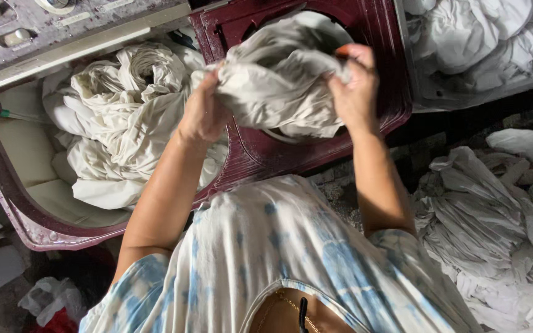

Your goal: The person transfers white linens from a pile on the floor into a washing machine tub, moves them between different tubs, and handles the wet clothes while the machines are running.

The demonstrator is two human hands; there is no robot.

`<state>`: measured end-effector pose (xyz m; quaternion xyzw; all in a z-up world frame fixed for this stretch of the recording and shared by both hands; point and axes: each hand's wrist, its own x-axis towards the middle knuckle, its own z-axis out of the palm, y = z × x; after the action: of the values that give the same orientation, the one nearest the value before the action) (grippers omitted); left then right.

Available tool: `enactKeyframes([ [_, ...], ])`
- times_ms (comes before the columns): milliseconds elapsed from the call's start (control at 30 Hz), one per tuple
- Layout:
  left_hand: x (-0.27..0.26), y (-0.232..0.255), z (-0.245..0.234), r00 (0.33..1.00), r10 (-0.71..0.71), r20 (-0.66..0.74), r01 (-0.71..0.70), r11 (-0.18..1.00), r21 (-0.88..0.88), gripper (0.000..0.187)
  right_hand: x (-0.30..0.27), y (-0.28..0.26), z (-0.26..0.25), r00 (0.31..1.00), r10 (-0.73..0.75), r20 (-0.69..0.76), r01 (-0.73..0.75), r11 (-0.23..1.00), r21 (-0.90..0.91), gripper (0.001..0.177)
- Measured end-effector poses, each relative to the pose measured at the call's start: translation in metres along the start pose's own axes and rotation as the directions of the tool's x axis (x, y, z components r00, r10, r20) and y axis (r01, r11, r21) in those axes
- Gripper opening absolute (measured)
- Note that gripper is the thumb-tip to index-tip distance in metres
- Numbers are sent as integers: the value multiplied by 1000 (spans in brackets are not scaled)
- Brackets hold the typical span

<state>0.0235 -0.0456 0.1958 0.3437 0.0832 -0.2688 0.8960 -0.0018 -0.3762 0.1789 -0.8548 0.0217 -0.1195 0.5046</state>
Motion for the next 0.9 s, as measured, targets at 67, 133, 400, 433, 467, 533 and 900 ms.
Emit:
enactKeyframes([
  [67,2,1,28,973,100,209,-101,995,-5,65,8,-7,-31,993,-100,-59,100,995,-6,17],
  [133,13,3,45,975,-22,222,6,997,72,74,18,-8,-42,955,-286,-73,272,949,-161,21],
  [400,-32,-7,-5,956,-290,40,242,859,452,74,53,45,15,755,521,398,15,594,-805,25],
  [433,-44,-8,-16,976,-218,5,191,869,456,70,58,57,23,723,552,415,19,584,-812,35],
  [467,-53,-8,-24,990,-137,-32,136,877,461,66,66,69,37,691,579,433,31,575,-818,47],
  [533,-68,-13,-34,984,-59,-169,132,880,457,59,82,96,76,610,628,484,73,563,-823,50],
  [900,-116,-72,-49,752,313,-580,-29,895,445,45,23,218,234,183,563,806,670,528,-522,37],
])
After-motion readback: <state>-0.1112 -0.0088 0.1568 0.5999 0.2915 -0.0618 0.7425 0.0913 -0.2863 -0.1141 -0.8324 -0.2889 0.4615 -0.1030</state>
